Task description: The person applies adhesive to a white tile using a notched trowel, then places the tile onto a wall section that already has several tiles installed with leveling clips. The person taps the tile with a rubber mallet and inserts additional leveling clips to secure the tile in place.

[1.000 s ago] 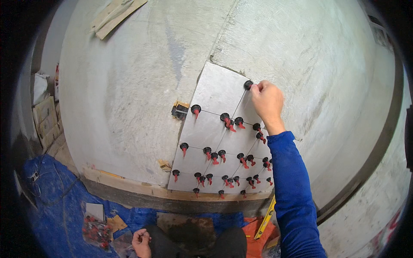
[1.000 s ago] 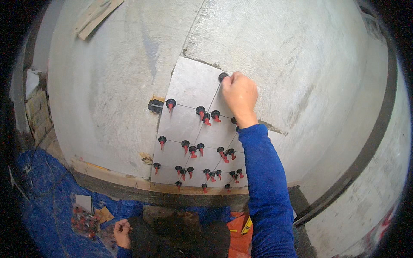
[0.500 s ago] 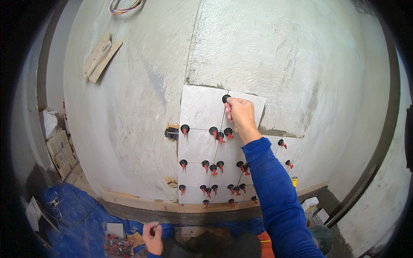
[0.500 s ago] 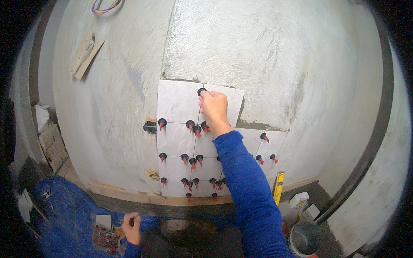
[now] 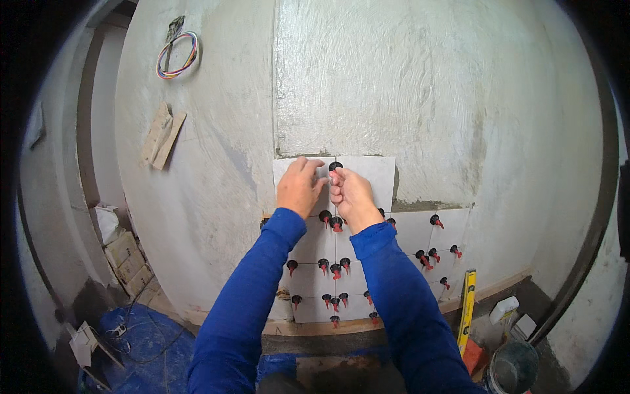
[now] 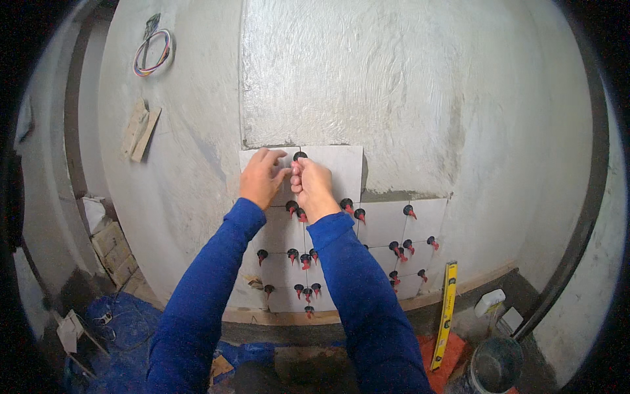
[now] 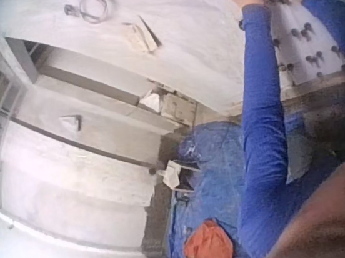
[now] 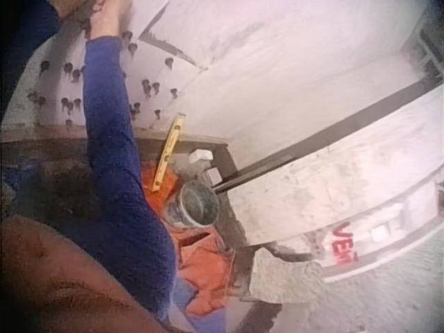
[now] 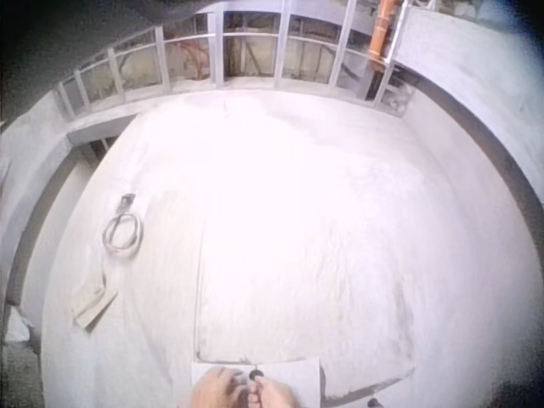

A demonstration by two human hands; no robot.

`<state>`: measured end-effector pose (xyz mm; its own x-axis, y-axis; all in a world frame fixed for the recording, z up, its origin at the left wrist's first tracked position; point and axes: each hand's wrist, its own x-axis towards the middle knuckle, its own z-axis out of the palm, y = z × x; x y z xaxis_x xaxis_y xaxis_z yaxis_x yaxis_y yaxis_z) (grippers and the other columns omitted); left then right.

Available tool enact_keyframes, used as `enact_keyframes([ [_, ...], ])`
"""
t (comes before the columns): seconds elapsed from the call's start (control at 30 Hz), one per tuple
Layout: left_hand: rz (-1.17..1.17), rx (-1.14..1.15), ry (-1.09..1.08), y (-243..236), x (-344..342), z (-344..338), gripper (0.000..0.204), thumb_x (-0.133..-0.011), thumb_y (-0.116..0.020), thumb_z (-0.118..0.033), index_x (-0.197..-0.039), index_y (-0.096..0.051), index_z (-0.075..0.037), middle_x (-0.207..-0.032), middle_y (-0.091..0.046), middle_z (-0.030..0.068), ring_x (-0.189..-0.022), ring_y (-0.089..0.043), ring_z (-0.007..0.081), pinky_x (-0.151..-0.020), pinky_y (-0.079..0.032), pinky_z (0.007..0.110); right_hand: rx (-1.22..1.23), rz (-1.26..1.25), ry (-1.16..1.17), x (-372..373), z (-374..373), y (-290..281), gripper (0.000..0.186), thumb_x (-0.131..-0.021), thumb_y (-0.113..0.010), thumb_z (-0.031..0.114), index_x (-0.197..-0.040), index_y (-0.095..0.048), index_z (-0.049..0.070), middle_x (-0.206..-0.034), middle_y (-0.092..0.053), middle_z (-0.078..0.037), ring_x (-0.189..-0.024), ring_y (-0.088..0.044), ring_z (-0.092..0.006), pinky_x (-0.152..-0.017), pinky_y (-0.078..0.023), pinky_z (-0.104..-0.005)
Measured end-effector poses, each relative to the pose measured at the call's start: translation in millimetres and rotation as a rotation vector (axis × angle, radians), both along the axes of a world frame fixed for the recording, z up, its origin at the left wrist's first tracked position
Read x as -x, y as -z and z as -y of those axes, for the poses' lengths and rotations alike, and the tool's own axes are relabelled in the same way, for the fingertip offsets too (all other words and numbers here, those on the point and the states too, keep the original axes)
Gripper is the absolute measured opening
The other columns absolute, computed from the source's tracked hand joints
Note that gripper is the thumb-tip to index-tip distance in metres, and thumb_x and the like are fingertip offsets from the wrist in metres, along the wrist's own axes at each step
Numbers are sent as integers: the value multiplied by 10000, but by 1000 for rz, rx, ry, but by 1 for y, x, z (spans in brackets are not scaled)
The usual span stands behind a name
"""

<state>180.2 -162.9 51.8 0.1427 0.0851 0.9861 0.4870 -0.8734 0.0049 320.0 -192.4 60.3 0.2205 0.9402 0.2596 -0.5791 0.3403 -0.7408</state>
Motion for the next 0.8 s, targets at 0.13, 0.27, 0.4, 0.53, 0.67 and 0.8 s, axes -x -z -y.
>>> enact_keyframes([
  [0.13, -13, -148, -140, 1, -23, -20, 368, -759, -835, -158, -1109, -727, -129, -995, -630, 84, -974, -637, 317, -820, -517, 440, 23, 70, 36, 0, 4, 0, 234, -1035, -601, 204, -838, -635, 81, -649, -517, 33, -465, -409, -83, -410, -256, -267],
  [0.27, 6, -122, -175, 3, -31, -29, 382, -745, -842, -174, -1108, -725, -144, -1022, -629, 73, -1004, -615, 311, -844, -484, 441, 37, 113, 59, -1, 6, -1, 231, -1029, -607, 212, -834, -641, 92, -618, -496, 49, -436, -375, -76, -403, -231, -276],
  [0.4, -15, -100, -155, 4, -31, -29, 399, -752, -836, -174, -1137, -729, -157, -1038, -638, 71, -1033, -610, 312, -871, -470, 444, 50, 121, 78, -2, 6, -2, 218, -1010, -628, 220, -835, -643, 90, -607, -487, 48, -438, -378, -78, -403, -229, -286],
  [0.53, -64, -153, -118, 1, -27, -31, 413, -756, -835, -167, -1159, -746, -159, -1040, -638, 81, -1042, -610, 312, -883, -468, 434, 46, 159, 83, -4, 3, -3, 211, -996, -639, 220, -830, -643, 89, -597, -476, 52, -433, -370, -81, -403, -230, -289],
  [0.67, 323, 11, -101, -14, -17, -40, 373, -763, -843, -165, -1128, -765, -159, -1045, -634, 88, -1043, -604, 318, -894, -467, 441, 74, 198, 78, -9, 3, -3, 208, -990, -642, 215, -824, -641, 90, -595, -474, 58, -424, -353, -80, -403, -218, -290],
  [0.8, 111, 17, -119, -3, -15, -34, 323, -770, -857, -179, -1080, -766, -154, -1039, -625, 91, -1048, -594, 317, -897, -457, 450, 73, 232, 74, -10, 7, -3, 212, -1010, -621, 220, -842, -632, 92, -592, -472, 66, -424, -340, -68, -404, -209, -284],
])
